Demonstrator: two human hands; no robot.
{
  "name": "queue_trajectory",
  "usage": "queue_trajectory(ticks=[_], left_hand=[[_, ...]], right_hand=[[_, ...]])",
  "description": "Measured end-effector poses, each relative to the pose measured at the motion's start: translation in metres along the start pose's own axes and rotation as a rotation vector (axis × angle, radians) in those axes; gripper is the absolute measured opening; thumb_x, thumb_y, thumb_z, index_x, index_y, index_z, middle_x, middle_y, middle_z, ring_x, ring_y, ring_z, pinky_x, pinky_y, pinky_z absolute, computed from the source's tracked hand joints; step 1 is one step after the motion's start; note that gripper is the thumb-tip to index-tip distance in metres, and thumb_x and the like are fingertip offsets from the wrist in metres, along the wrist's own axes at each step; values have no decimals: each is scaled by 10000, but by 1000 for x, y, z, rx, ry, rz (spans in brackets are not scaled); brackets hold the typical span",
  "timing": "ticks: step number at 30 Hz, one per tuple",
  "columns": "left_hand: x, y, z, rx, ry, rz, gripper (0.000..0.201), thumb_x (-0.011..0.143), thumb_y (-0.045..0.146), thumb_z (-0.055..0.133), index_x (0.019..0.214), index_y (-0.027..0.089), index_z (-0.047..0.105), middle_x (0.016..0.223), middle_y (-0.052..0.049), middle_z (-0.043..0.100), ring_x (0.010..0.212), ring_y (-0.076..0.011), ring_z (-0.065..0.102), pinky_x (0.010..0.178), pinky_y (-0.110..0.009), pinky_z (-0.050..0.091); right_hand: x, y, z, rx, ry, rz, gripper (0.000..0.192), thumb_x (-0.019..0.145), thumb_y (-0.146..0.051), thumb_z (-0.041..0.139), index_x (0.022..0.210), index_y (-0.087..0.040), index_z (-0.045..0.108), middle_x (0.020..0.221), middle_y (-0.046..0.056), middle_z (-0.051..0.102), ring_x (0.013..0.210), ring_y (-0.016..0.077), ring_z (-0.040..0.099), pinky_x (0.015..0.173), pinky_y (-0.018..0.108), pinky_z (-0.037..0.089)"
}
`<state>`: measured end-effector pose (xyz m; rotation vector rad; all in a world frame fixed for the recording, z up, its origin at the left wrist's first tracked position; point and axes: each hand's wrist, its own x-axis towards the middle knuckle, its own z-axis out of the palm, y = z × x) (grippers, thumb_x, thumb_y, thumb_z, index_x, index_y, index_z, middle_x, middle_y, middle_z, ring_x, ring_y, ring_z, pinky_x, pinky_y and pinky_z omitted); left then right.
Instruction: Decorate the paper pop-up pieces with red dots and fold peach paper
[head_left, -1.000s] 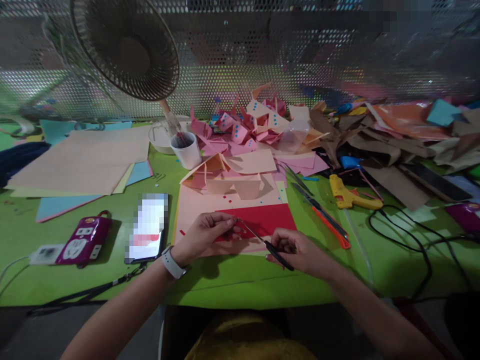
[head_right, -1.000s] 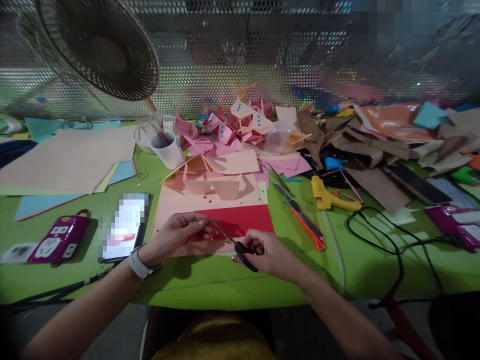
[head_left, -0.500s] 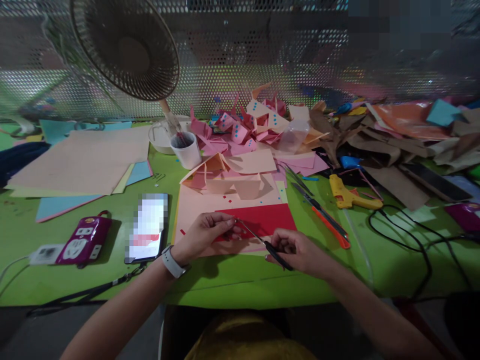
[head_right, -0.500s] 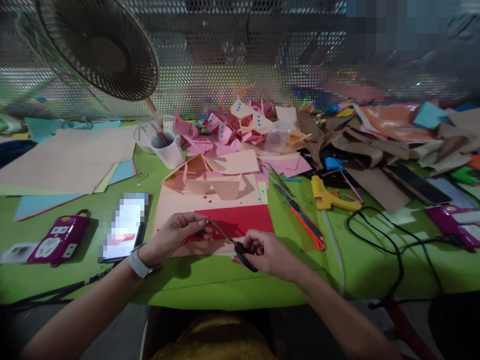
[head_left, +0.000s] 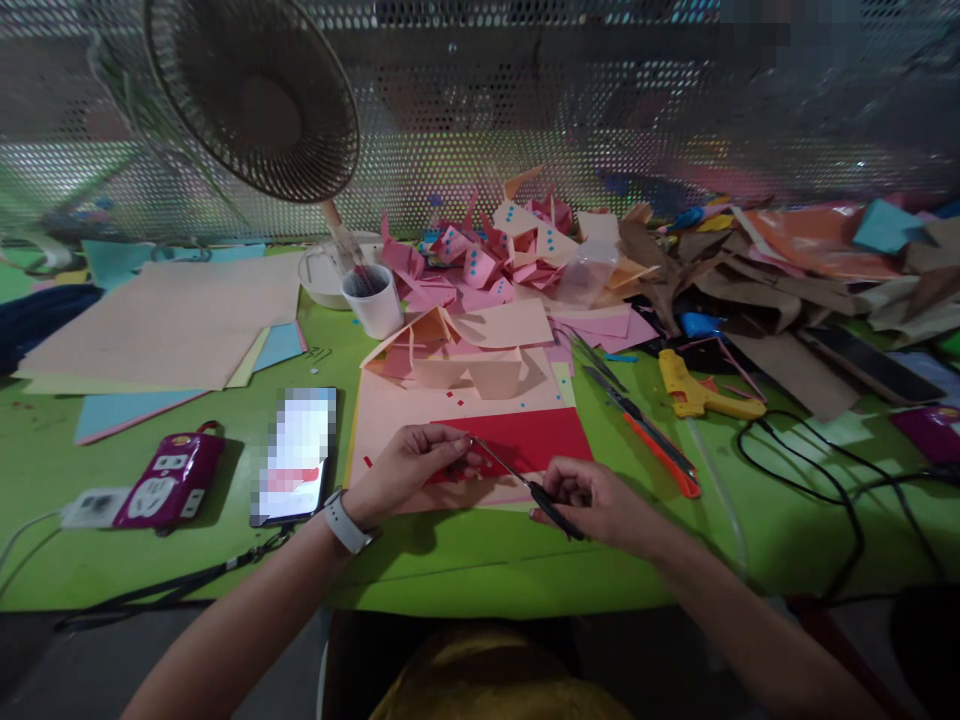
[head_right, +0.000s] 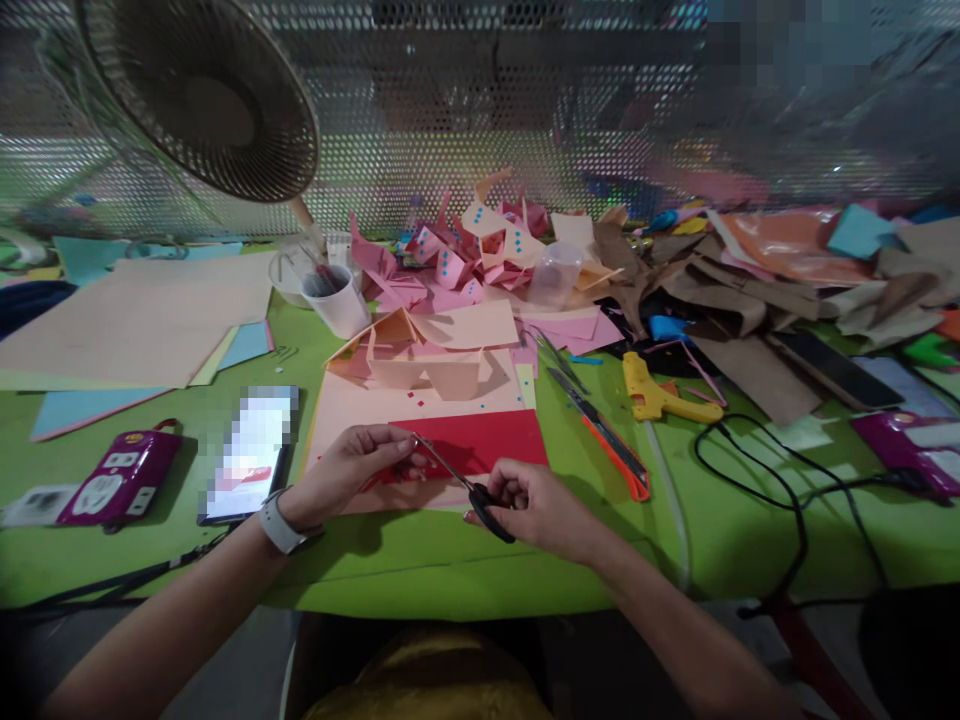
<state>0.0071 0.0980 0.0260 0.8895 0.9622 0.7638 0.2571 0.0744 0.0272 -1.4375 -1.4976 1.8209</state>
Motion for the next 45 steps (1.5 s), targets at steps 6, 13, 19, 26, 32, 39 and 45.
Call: queue_trajectory(ticks=[6, 13, 19, 26, 32, 39, 45], left_hand=[[1, -2, -3, 61, 27, 8, 271, 794, 379, 751, 899, 130, 746, 825, -72, 760, 704, -122, 681, 704, -226, 531], [1, -1, -2, 42, 20, 7, 306, 787, 415, 749, 840, 116, 716, 775, -85, 753, 636, -125, 675, 656, -244, 538], [1, 2, 1, 30, 11, -2, 313, 772, 418, 763, 831, 116, 709, 767, -78, 751, 622, -115, 667, 649, -236, 538], [1, 0, -1, -18, 20, -6, 327, 745, 423, 784, 855, 129, 695, 790, -69, 754, 642, -127, 681, 666, -256, 553], [0, 1, 1, -69, 39, 3, 352, 708, 431, 815, 844, 126, 705, 781, -63, 753, 700, -132, 693, 726, -257, 564], [1, 1, 1, -17, 24, 15, 350, 737, 438, 788, 864, 118, 726, 794, -76, 757, 700, -138, 691, 732, -270, 559], [1, 0, 1, -28, -6, 6, 327, 737, 416, 792, 875, 127, 728, 814, -77, 758, 700, -136, 690, 725, -267, 549]], right_hand=[[0, -1, 0, 52, 8, 4, 547, 530, -539, 871, 665, -197, 466, 541, -87, 466, 476, 61, 436, 441, 196, 330], [1, -1, 0, 64, 9, 14, 567, 509, -555, 874, 660, -198, 459, 542, -86, 470, 472, 60, 437, 439, 197, 339], [1, 0, 0, 66, 24, 3, 555, 522, -564, 867, 662, -192, 480, 548, -82, 469, 476, 59, 433, 439, 197, 357], [1, 2, -1, 80, 13, 22, 552, 526, -565, 862, 675, -202, 473, 560, -76, 484, 491, 74, 464, 450, 207, 384], [-1, 5, -2, 59, -26, -18, 507, 633, -582, 802, 721, -198, 483, 588, -57, 508, 528, 81, 471, 483, 211, 382], [-2, -3, 1, 16, -26, -7, 530, 558, -538, 858, 677, -192, 474, 568, -69, 480, 513, 68, 423, 479, 202, 318], [-2, -2, 1, 24, -32, 6, 536, 550, -542, 860, 672, -195, 469, 567, -70, 482, 504, 67, 427, 471, 199, 327]])
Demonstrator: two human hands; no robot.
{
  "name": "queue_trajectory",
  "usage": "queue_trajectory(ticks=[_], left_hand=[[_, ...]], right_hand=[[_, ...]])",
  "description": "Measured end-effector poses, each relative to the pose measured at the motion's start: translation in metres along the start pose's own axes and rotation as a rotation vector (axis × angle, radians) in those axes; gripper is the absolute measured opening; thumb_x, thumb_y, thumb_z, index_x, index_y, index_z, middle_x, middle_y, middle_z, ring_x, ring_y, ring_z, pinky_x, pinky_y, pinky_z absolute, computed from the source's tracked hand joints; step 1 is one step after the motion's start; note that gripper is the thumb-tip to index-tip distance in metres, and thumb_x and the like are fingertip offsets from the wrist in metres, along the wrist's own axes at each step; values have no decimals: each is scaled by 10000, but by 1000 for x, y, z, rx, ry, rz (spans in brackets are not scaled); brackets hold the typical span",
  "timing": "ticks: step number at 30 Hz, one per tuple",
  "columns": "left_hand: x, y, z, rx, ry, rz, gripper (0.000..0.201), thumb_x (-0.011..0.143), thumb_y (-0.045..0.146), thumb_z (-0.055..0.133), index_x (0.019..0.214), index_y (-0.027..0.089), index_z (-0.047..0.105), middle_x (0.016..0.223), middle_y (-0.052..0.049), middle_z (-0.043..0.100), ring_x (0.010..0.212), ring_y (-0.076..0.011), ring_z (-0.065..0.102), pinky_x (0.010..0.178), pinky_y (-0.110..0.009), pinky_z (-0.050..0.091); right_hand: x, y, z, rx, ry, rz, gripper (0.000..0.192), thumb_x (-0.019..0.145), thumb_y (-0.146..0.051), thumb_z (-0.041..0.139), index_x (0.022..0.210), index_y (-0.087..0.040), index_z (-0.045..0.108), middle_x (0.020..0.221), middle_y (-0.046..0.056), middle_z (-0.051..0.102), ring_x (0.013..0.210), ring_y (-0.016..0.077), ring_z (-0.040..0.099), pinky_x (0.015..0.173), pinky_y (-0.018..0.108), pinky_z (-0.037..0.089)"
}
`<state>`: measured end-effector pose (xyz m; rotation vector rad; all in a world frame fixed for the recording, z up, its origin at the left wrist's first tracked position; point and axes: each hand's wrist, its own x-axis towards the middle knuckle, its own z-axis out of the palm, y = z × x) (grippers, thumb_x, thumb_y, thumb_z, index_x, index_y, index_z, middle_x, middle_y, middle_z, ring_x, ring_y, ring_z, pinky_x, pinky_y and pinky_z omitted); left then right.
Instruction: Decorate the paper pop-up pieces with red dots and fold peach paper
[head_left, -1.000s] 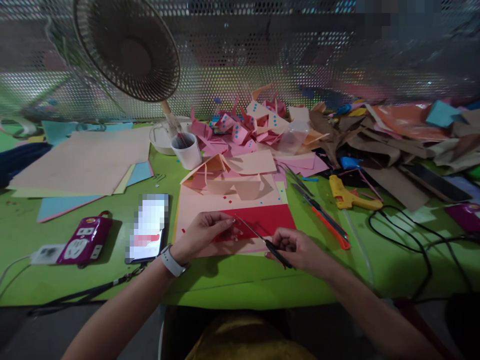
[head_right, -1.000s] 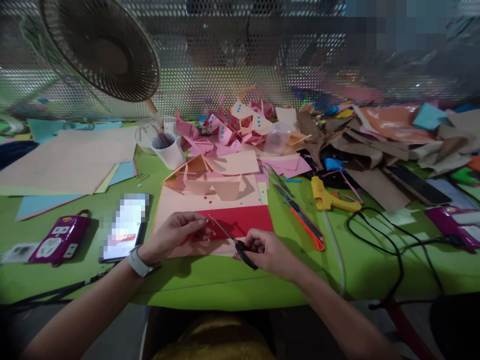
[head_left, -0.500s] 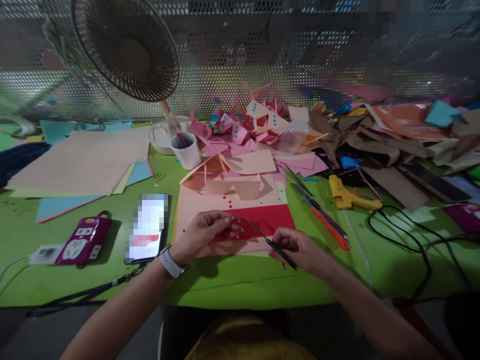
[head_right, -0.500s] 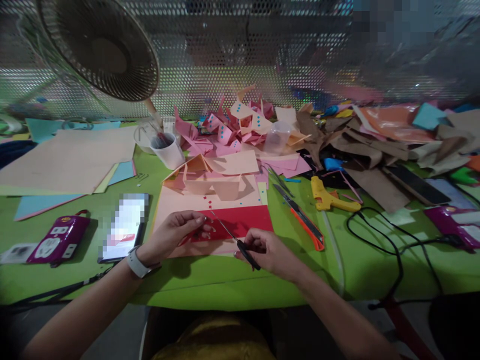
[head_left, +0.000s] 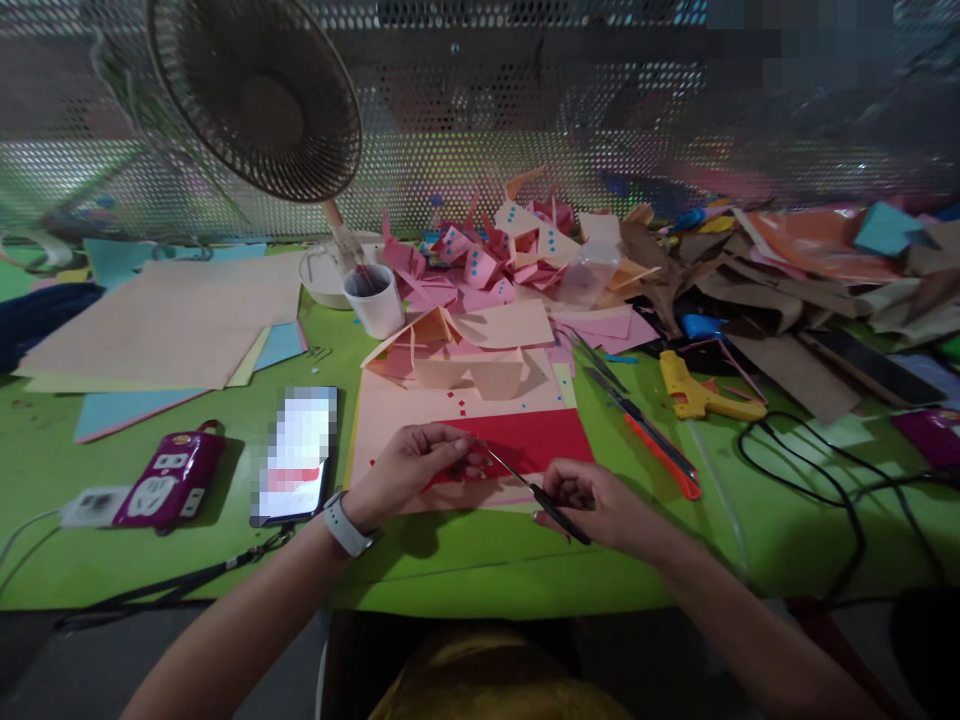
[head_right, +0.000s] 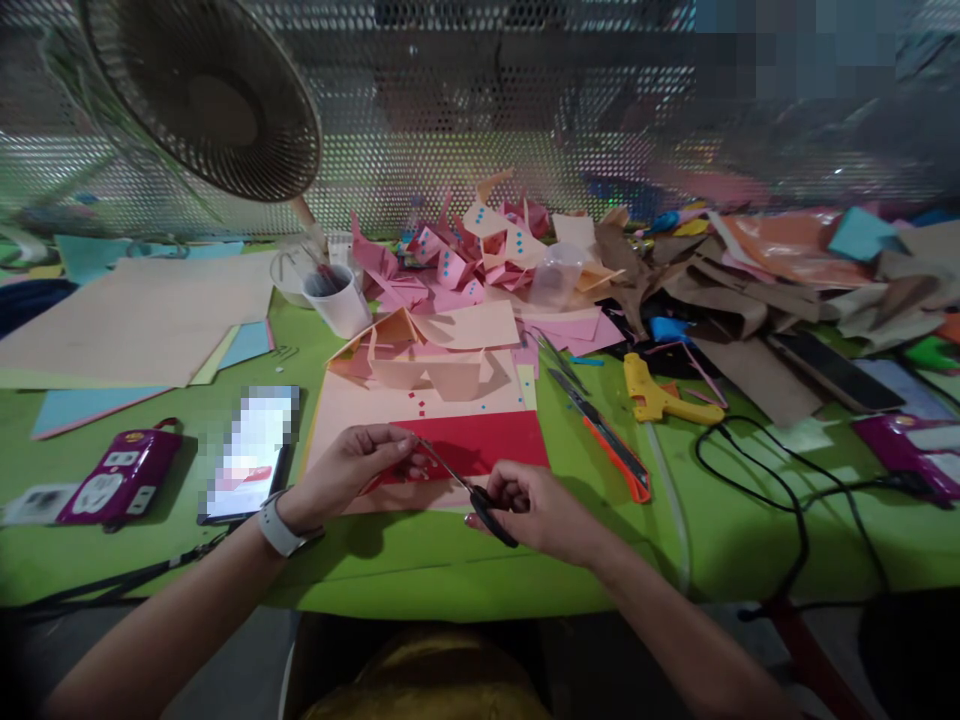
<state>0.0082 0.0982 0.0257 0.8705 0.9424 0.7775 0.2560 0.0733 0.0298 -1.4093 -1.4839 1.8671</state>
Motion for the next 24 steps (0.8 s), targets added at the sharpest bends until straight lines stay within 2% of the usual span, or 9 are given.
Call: queue_trajectory(ticks=[4, 14, 18, 24], left_hand=[[0, 0, 0, 5, -8, 4, 319, 750, 408, 786, 885, 125, 729, 817, -76, 759, 702, -132, 692, 722, -256, 550], [1, -2, -1, 30, -11, 6, 304, 775, 399, 767, 887, 119, 729, 816, -81, 756, 704, -134, 689, 725, -262, 550], [2, -2, -2, 60, 29, 2, 316, 778, 412, 759, 901, 122, 734, 821, -77, 758, 710, -131, 687, 707, -243, 543], [0, 2, -1, 95, 13, -35, 306, 764, 413, 766, 817, 117, 712, 707, -49, 732, 603, -109, 656, 617, -221, 521]], right_hand=[[0, 2, -1, 19, -8, -13, 522, 571, -539, 853, 684, -189, 482, 582, -67, 490, 512, 67, 445, 483, 200, 354], [-1, -4, 0, 26, -2, 24, 549, 552, -555, 855, 663, -194, 457, 549, -81, 464, 492, 61, 424, 464, 199, 330], [0, -2, 0, 36, 16, 27, 569, 521, -564, 866, 660, -193, 458, 542, -84, 465, 489, 59, 429, 457, 196, 331], [2, 3, -1, 50, 40, 10, 571, 554, -606, 832, 665, -195, 451, 552, -80, 463, 481, 57, 435, 445, 195, 343]])
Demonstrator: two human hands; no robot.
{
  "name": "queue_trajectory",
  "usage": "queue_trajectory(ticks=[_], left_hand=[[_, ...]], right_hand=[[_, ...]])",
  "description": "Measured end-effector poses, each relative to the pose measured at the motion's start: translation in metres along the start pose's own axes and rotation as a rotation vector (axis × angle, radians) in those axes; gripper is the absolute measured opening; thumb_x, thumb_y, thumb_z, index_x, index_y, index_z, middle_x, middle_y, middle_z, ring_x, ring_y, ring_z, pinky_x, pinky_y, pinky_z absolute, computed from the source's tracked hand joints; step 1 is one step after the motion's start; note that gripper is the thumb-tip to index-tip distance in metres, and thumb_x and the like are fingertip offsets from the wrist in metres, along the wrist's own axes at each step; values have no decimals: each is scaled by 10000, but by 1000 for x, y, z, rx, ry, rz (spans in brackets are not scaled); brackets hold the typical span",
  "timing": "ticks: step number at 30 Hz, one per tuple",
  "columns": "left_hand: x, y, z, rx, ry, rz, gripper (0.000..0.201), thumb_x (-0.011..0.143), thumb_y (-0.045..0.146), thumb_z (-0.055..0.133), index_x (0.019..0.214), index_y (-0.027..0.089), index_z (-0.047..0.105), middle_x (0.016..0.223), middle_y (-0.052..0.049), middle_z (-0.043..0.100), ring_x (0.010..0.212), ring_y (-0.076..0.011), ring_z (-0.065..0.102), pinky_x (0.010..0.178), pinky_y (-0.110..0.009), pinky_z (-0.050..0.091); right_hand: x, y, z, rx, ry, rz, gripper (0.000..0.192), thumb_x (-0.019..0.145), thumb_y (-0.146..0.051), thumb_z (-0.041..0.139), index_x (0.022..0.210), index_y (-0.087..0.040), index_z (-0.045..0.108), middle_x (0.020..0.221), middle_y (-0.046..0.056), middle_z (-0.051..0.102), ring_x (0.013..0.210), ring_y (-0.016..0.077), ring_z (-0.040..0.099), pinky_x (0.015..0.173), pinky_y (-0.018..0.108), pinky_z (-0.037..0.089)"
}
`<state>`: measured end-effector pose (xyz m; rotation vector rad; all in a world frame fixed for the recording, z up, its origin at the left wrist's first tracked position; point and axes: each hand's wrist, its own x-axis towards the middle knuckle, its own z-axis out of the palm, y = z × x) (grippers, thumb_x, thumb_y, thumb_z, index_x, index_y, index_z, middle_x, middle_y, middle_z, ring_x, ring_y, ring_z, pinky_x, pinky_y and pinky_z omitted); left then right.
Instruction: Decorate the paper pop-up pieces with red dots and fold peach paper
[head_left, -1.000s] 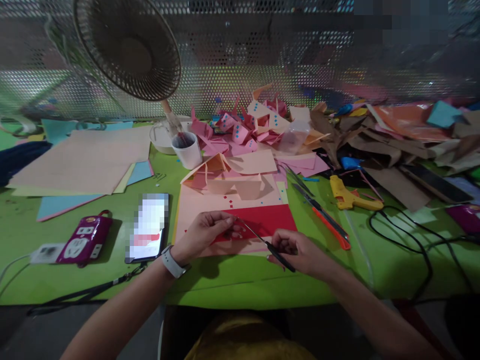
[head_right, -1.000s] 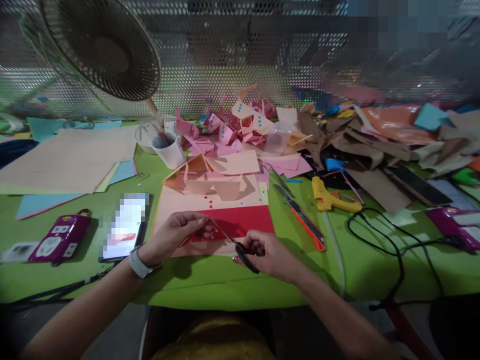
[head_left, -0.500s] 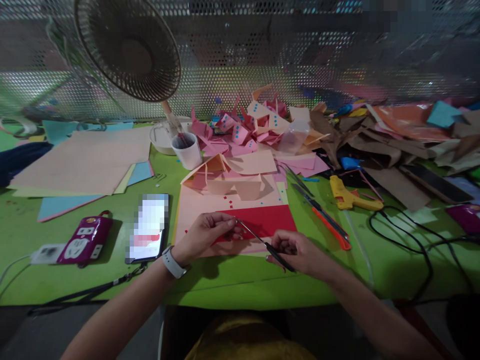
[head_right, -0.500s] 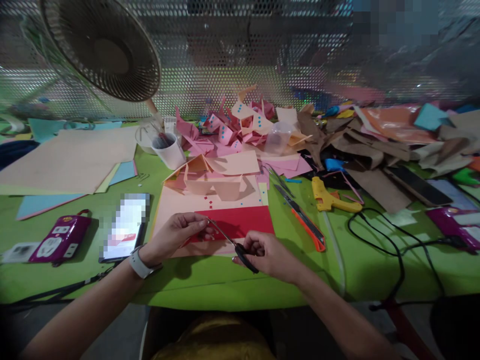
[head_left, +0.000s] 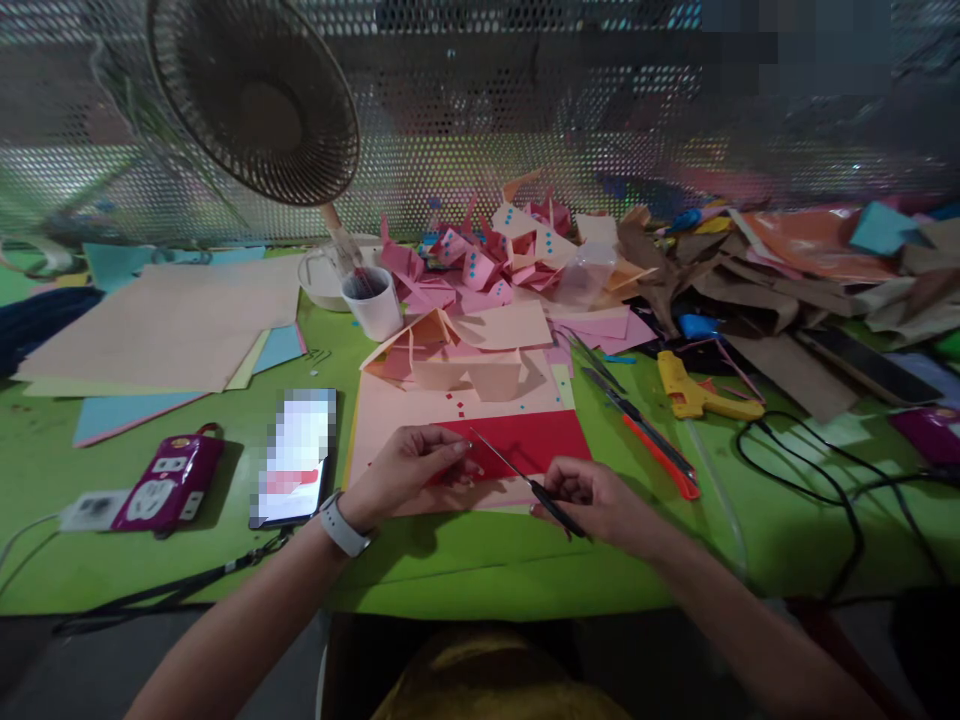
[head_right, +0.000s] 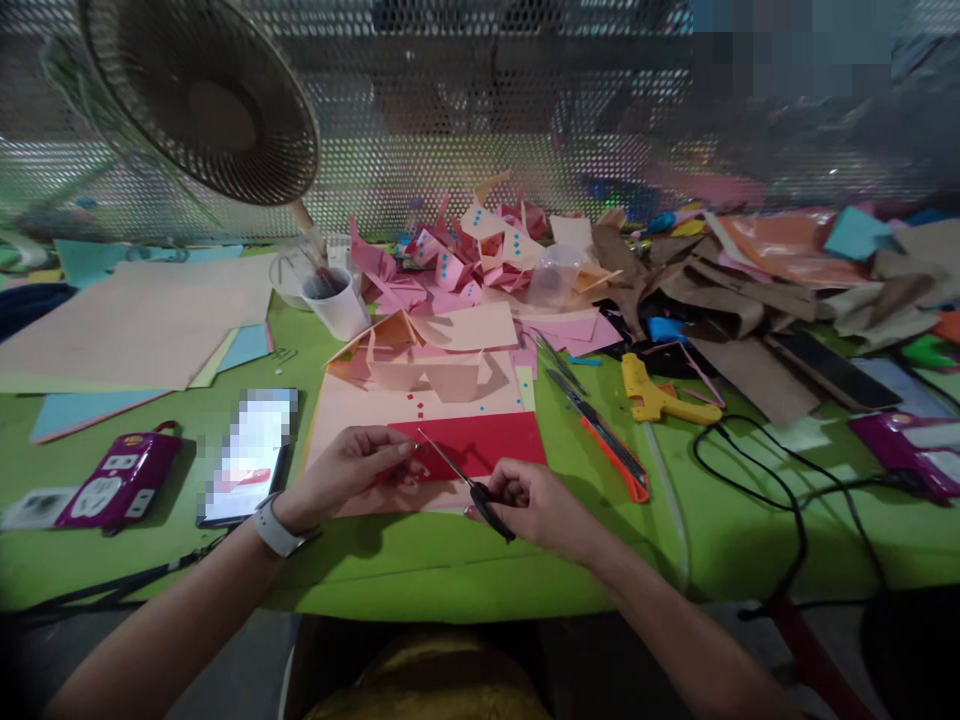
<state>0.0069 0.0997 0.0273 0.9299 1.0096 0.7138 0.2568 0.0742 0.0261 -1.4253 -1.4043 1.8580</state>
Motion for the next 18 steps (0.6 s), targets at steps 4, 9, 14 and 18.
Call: queue_trajectory(ticks=[4, 9, 14, 18], left_hand=[[0, 0, 1, -22, 18, -19, 265, 774, 375, 760, 811, 119, 700, 693, -35, 721, 575, -92, 634, 611, -220, 520], [1, 0, 1, -14, 14, -14, 264, 782, 367, 754, 836, 114, 702, 694, -36, 723, 562, -84, 628, 593, -207, 517], [0, 0, 0, -83, 2, -13, 345, 728, 421, 798, 839, 110, 696, 763, -67, 752, 589, -98, 661, 602, -208, 534], [-1, 0, -1, -113, 2, -2, 362, 711, 426, 813, 859, 113, 705, 768, -67, 757, 590, -94, 662, 604, -198, 535]], right_hand=[[0, -1, 1, -2, 2, 0, 563, 548, -594, 840, 662, -193, 463, 553, -81, 464, 483, 55, 431, 442, 194, 346], [2, 1, 0, -2, 17, -11, 542, 536, -554, 863, 666, -193, 482, 540, -84, 464, 470, 58, 435, 432, 194, 352], [2, 6, -3, 36, -5, -16, 530, 567, -553, 850, 691, -198, 477, 567, -67, 508, 493, 72, 474, 452, 202, 395], [0, 6, -3, 19, -22, -18, 519, 599, -558, 832, 701, -195, 476, 580, -60, 502, 510, 75, 479, 469, 204, 394]])
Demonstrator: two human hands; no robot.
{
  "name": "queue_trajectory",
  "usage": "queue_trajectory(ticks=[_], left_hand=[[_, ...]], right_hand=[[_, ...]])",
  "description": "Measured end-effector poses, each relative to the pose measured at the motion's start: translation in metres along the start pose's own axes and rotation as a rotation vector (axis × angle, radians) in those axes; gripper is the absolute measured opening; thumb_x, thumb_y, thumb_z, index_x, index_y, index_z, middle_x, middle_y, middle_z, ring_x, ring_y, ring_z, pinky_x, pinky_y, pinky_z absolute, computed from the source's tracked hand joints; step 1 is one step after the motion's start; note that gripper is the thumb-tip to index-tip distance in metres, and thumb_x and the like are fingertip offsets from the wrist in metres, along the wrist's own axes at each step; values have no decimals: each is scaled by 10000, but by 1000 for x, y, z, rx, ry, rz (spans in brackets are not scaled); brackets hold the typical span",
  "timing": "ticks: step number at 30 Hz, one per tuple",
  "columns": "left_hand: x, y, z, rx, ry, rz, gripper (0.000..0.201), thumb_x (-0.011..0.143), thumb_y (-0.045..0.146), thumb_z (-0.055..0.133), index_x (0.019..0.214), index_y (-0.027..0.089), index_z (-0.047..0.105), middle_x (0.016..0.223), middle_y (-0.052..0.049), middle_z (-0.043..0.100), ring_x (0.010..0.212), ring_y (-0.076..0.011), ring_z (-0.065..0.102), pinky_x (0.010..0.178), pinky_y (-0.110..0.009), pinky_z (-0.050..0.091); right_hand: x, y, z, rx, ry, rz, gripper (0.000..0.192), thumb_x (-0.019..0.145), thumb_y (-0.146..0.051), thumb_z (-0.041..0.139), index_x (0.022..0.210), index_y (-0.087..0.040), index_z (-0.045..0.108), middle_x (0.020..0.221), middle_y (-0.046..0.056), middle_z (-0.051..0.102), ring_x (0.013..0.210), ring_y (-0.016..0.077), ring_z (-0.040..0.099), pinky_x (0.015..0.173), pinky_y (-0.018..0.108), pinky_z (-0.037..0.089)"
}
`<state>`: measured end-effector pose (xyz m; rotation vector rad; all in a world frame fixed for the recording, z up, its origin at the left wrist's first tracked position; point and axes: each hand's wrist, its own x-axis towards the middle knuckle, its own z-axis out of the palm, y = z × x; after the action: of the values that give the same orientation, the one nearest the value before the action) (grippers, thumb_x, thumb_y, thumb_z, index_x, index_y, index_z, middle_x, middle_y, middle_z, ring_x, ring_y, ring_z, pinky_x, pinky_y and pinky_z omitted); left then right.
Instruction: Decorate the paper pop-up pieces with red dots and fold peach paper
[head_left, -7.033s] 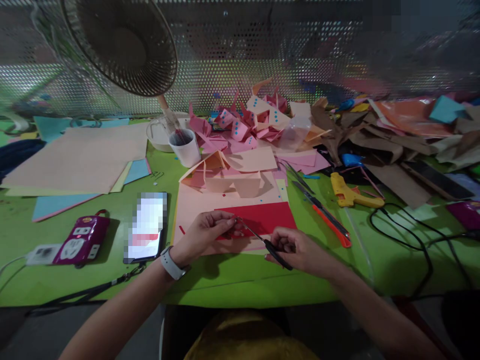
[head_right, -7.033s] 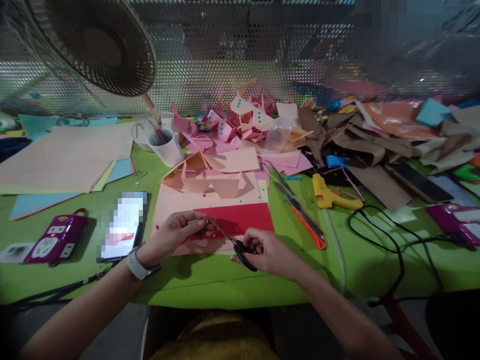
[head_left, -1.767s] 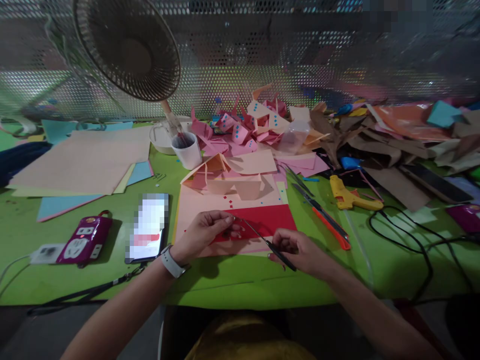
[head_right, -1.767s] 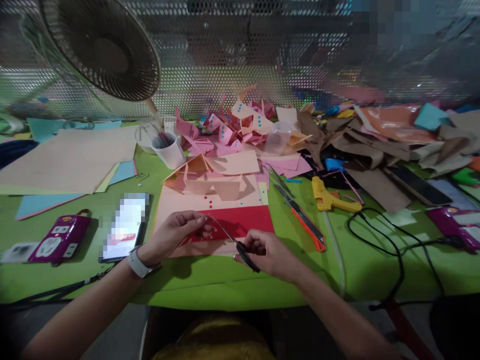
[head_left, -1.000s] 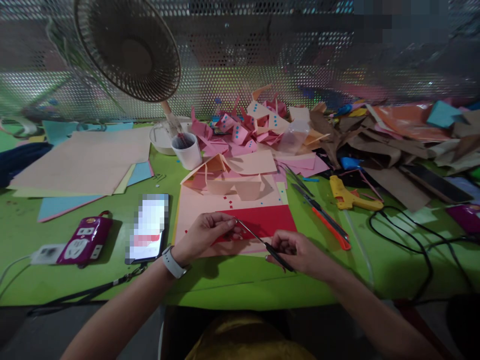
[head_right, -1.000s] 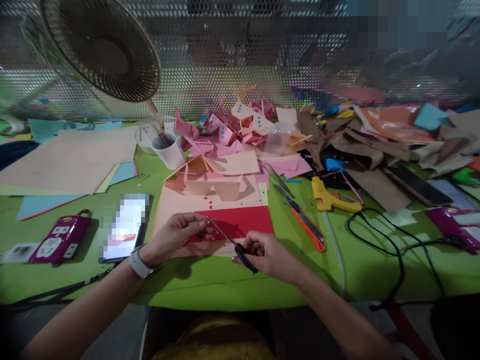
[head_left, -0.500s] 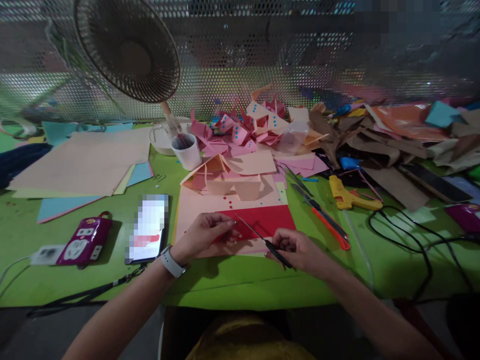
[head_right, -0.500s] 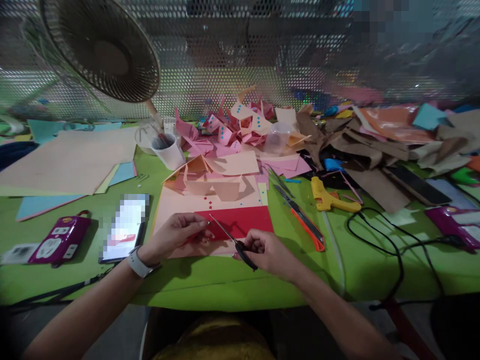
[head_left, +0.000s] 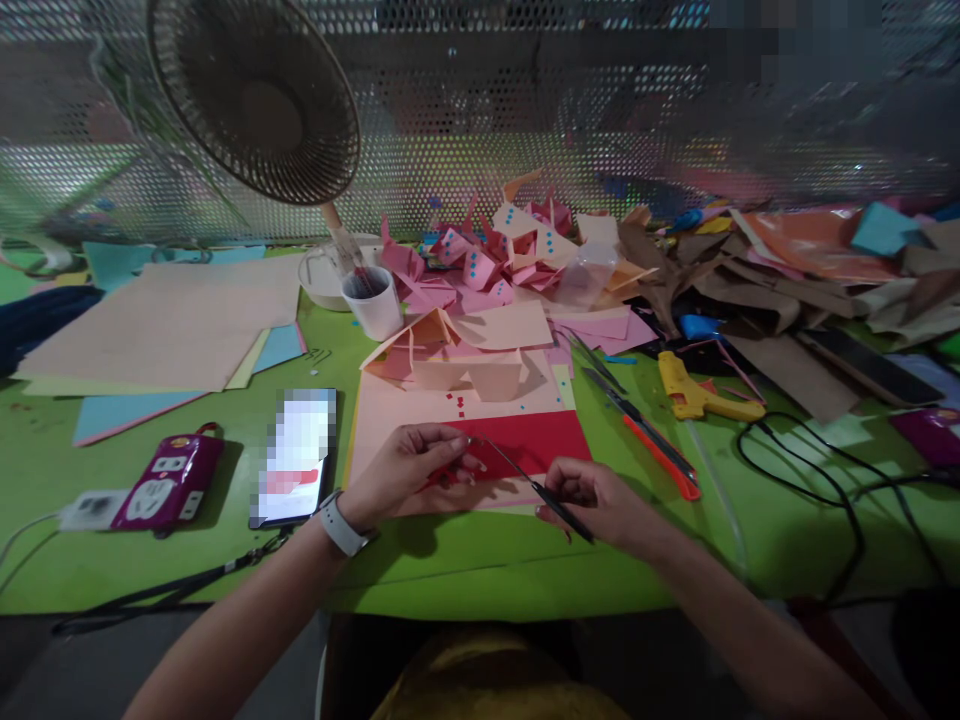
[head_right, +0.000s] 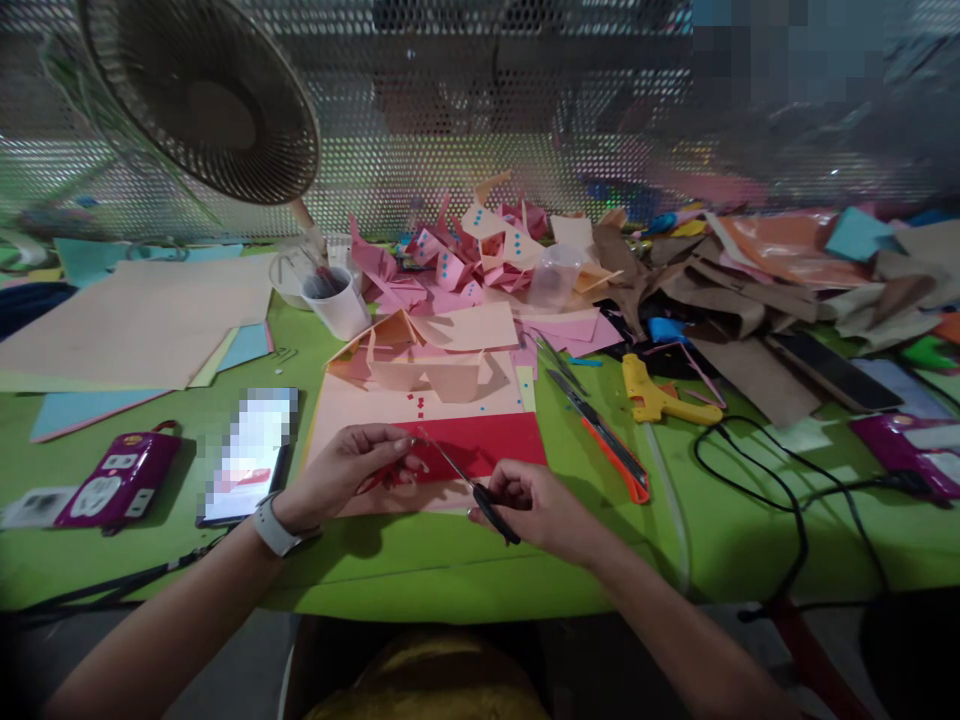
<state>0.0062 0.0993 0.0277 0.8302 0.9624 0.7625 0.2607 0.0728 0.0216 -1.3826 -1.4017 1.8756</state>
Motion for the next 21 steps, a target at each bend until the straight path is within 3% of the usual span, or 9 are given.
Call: queue_trajectory(ticks=[10, 21], left_hand=[[-2, 1, 3, -30, -18, -59, 374, 680, 418, 837, 877, 118, 731, 734, -58, 753, 588, -100, 669, 597, -202, 544], [-1, 1, 3, -33, -21, -74, 354, 698, 391, 828, 885, 109, 725, 746, -69, 755, 608, -106, 679, 618, -211, 554]], right_hand=[[-2, -10, 3, -32, -43, -8, 506, 597, -515, 842, 673, -191, 461, 572, -73, 471, 511, 60, 429, 482, 196, 345], [-1, -5, 2, -57, -42, -10, 516, 593, -537, 838, 683, -189, 468, 580, -72, 474, 514, 63, 422, 485, 198, 330]])
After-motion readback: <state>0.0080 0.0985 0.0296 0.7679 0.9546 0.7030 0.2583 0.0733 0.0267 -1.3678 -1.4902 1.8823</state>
